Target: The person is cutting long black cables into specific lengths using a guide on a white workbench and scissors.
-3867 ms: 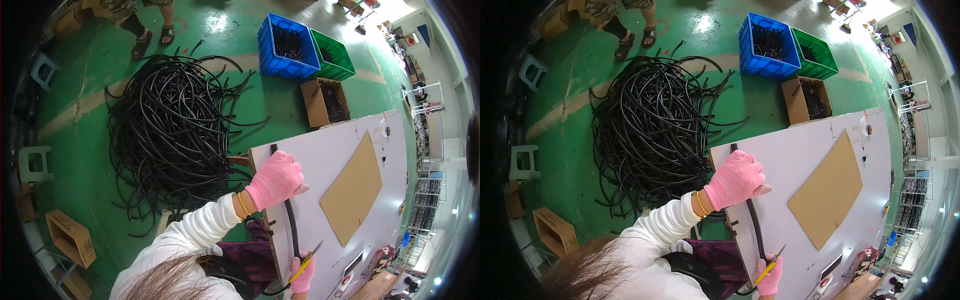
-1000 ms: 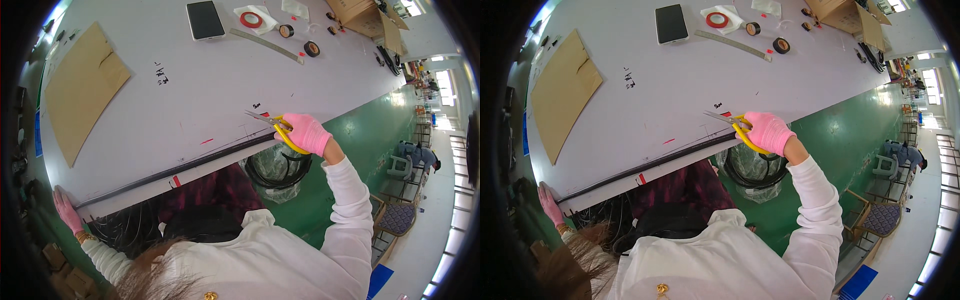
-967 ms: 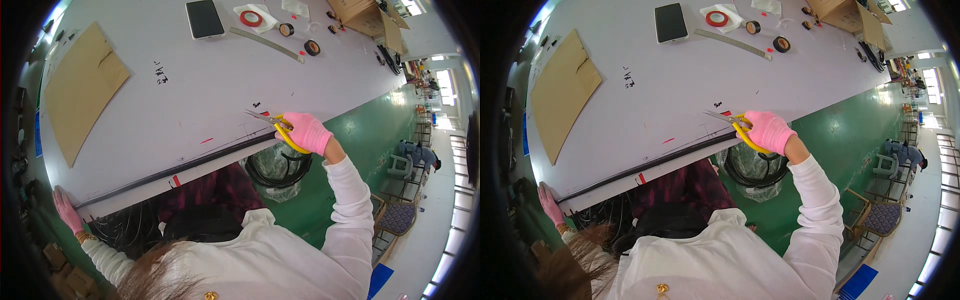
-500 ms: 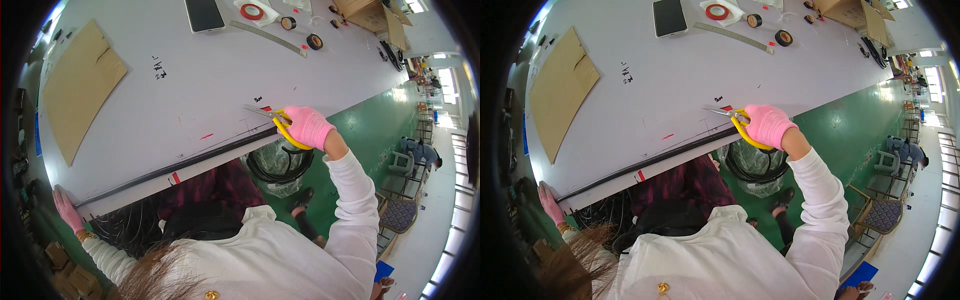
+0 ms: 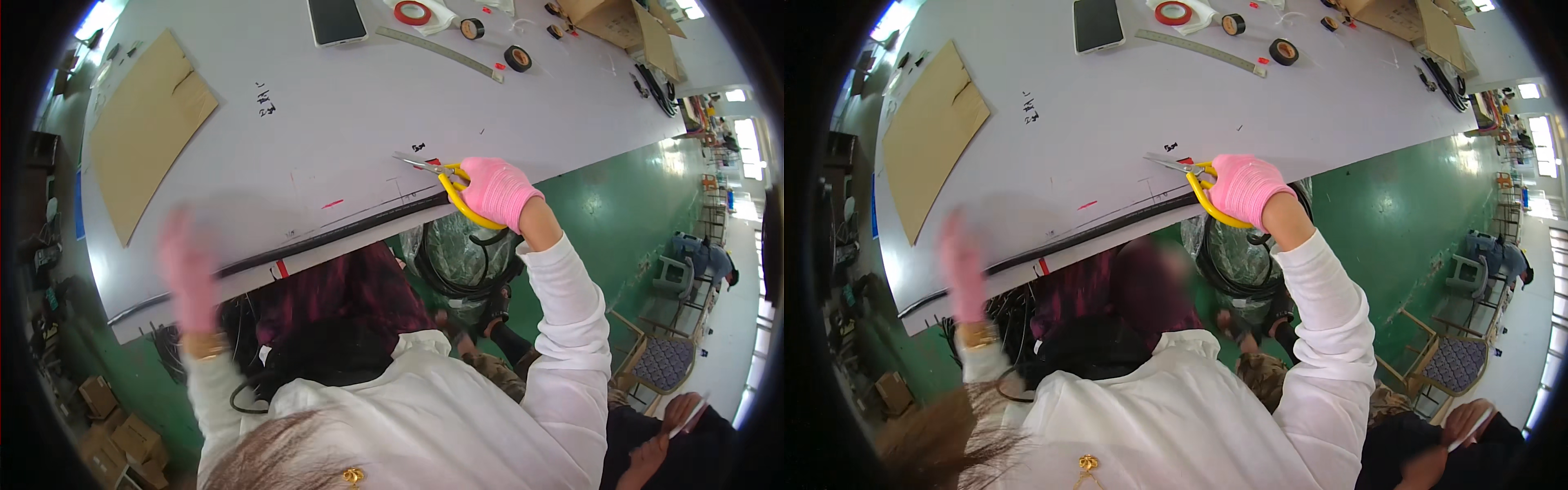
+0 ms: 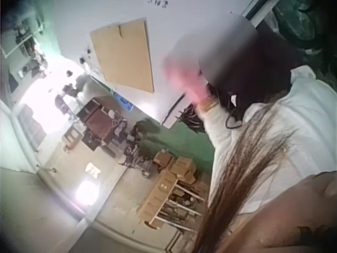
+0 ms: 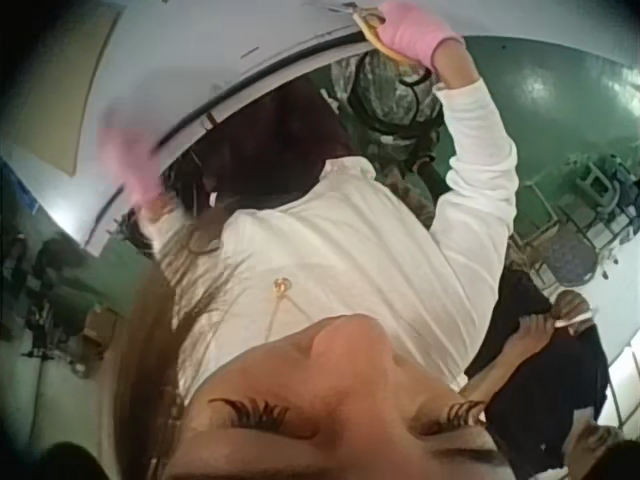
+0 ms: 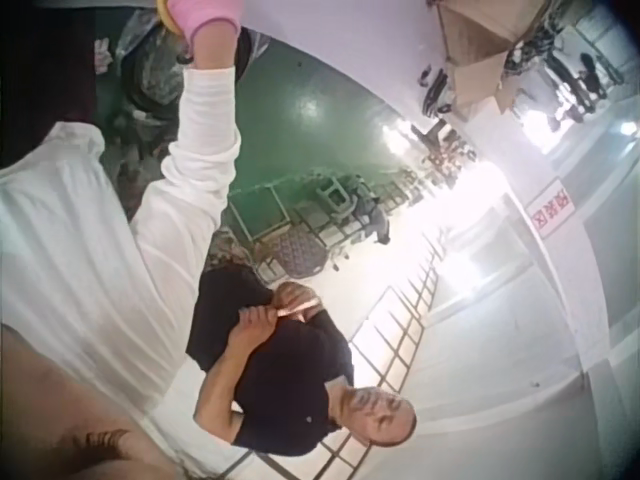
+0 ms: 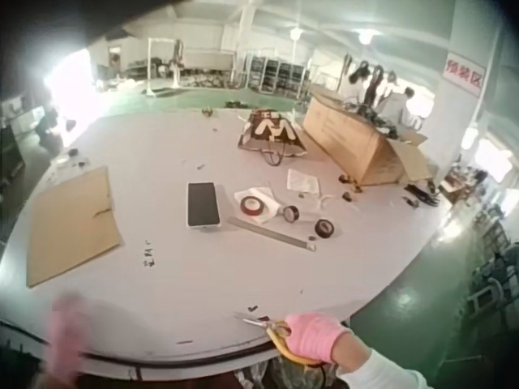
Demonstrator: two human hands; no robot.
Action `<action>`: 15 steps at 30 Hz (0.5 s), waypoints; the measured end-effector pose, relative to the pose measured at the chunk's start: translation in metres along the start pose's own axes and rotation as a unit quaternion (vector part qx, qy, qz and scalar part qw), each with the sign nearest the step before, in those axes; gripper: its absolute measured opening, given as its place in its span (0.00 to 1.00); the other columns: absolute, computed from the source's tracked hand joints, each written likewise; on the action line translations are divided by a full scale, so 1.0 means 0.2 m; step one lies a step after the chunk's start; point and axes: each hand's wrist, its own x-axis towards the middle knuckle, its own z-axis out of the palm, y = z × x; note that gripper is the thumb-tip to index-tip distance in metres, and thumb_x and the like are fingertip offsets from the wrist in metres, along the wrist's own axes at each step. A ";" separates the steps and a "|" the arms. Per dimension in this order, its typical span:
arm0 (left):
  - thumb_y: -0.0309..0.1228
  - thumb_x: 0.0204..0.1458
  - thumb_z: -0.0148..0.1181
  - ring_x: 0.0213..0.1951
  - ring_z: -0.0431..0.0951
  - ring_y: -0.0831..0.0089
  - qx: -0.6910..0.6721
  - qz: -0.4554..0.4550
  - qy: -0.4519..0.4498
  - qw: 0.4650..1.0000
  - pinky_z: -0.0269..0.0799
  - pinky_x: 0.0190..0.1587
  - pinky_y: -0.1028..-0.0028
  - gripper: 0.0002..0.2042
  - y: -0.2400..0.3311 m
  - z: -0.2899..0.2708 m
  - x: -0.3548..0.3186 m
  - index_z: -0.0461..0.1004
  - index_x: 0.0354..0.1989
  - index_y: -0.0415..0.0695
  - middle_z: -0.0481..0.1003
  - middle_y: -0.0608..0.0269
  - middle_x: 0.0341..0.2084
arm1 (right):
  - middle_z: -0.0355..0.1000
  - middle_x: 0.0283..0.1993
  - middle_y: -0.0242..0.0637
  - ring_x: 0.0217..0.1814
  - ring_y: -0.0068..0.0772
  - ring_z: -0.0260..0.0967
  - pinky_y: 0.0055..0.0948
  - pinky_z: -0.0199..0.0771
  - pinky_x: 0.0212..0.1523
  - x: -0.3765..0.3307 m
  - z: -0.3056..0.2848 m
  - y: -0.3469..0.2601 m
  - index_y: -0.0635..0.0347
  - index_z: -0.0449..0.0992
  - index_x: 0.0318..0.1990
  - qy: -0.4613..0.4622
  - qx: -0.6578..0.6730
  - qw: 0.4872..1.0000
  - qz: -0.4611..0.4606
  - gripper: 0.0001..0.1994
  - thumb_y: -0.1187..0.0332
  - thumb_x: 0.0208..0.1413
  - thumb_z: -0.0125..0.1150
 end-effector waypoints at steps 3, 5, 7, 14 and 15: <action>0.31 0.42 0.65 0.51 0.70 0.55 0.009 0.223 -0.147 0.964 0.66 0.52 0.58 0.21 0.80 0.49 0.00 0.74 0.48 0.45 0.72 0.55 0.46 | 0.77 0.40 0.52 0.45 0.51 0.75 0.41 0.75 0.47 0.01 0.02 0.03 0.62 0.78 0.41 -0.020 -0.001 1.000 0.004 0.19 0.55 0.53 0.57; 0.36 0.44 0.64 0.46 0.72 0.58 0.022 0.239 -0.164 0.957 0.67 0.49 0.59 0.18 1.03 0.67 -0.02 0.74 0.45 0.47 0.72 0.58 0.40 | 0.77 0.40 0.53 0.45 0.51 0.75 0.41 0.75 0.46 0.02 0.01 0.03 0.62 0.78 0.40 -0.015 0.003 1.000 -0.010 0.19 0.54 0.53 0.57; 0.37 0.44 0.63 0.45 0.73 0.59 0.033 0.237 -0.143 0.960 0.67 0.47 0.60 0.17 1.12 0.78 -0.02 0.75 0.44 0.47 0.73 0.59 0.39 | 0.77 0.39 0.53 0.44 0.52 0.75 0.41 0.75 0.46 0.01 0.00 0.01 0.62 0.79 0.40 0.004 0.013 1.000 -0.015 0.19 0.53 0.54 0.56; 0.37 0.42 0.63 0.40 0.73 0.60 0.097 0.184 -0.121 0.971 0.68 0.42 0.62 0.14 1.16 0.90 -0.01 0.75 0.36 0.45 0.73 0.61 0.35 | 0.77 0.39 0.52 0.45 0.51 0.75 0.41 0.75 0.45 -0.03 0.01 0.04 0.62 0.78 0.40 0.011 0.027 0.999 -0.034 0.19 0.53 0.57 0.54; 0.37 0.42 0.63 0.39 0.73 0.60 0.101 0.178 -0.122 0.971 0.68 0.42 0.62 0.13 1.17 0.90 -0.01 0.75 0.36 0.45 0.73 0.61 0.35 | 0.77 0.39 0.52 0.45 0.52 0.75 0.41 0.75 0.45 -0.03 0.01 0.04 0.62 0.78 0.40 0.017 0.027 0.999 -0.040 0.19 0.53 0.57 0.54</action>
